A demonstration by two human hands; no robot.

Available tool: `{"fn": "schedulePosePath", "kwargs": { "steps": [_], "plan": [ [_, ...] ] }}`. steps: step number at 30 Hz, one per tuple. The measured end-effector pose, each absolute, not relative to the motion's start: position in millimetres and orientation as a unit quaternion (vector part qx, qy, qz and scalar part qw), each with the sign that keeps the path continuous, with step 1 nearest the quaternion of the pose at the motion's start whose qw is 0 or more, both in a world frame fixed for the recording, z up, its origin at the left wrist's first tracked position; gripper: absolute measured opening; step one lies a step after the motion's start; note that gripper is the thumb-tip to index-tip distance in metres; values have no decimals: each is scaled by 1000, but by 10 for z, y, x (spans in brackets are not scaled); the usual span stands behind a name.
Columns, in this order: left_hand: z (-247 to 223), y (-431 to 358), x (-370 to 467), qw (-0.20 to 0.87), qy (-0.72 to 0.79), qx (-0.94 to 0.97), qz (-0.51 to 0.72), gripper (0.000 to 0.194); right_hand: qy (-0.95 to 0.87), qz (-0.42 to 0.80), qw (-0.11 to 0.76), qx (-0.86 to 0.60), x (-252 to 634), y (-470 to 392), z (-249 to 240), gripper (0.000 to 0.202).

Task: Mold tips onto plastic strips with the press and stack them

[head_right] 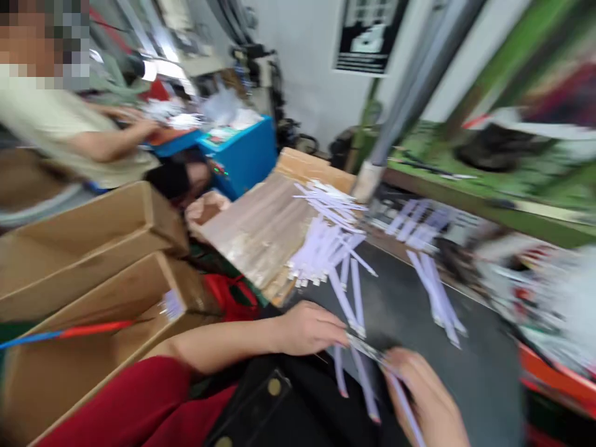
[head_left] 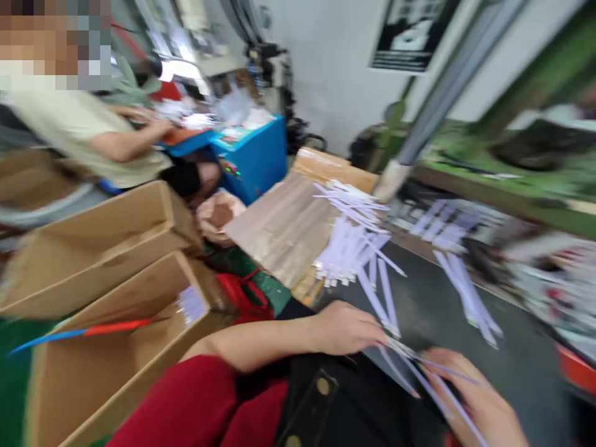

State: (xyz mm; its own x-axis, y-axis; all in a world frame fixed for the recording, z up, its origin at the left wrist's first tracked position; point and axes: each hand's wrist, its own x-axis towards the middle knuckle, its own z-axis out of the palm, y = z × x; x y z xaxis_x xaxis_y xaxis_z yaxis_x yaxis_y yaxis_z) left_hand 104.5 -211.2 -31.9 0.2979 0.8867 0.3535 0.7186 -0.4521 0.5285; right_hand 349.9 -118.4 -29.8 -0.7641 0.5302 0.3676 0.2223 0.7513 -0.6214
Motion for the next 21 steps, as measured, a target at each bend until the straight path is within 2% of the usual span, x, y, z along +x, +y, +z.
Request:
{"fn": "schedulePosePath", "kwargs": {
  "steps": [2,4,7,10,13,15,18,21],
  "plan": [
    [-340,-2090,1032,133,487,779,373,23,-905,275,239,-218,3523,-1241,-213,15],
    [-367,-2028,1023,141,476,768,405,25,-912,263,228,-216,3438,-1232,-179,21],
    [-403,-1948,1084,134,453,774,421,21,-921,239,235,-197,3299,-1178,-212,17],
    [-397,-1973,1115,146,447,775,422,15,-919,257,235,-185,3317,-1167,-190,22],
    [-265,-2013,937,227,432,790,371,28,-908,344,175,-161,3503,-1049,-4,23],
    [-95,-1915,737,284,423,801,315,39,-893,372,170,-186,3610,-803,160,23],
    [162,-1396,526,340,469,766,279,42,-787,426,300,-331,3489,-178,333,19],
    [291,-512,586,360,594,627,352,60,-534,539,418,-500,2973,528,386,8]
  ]
}}
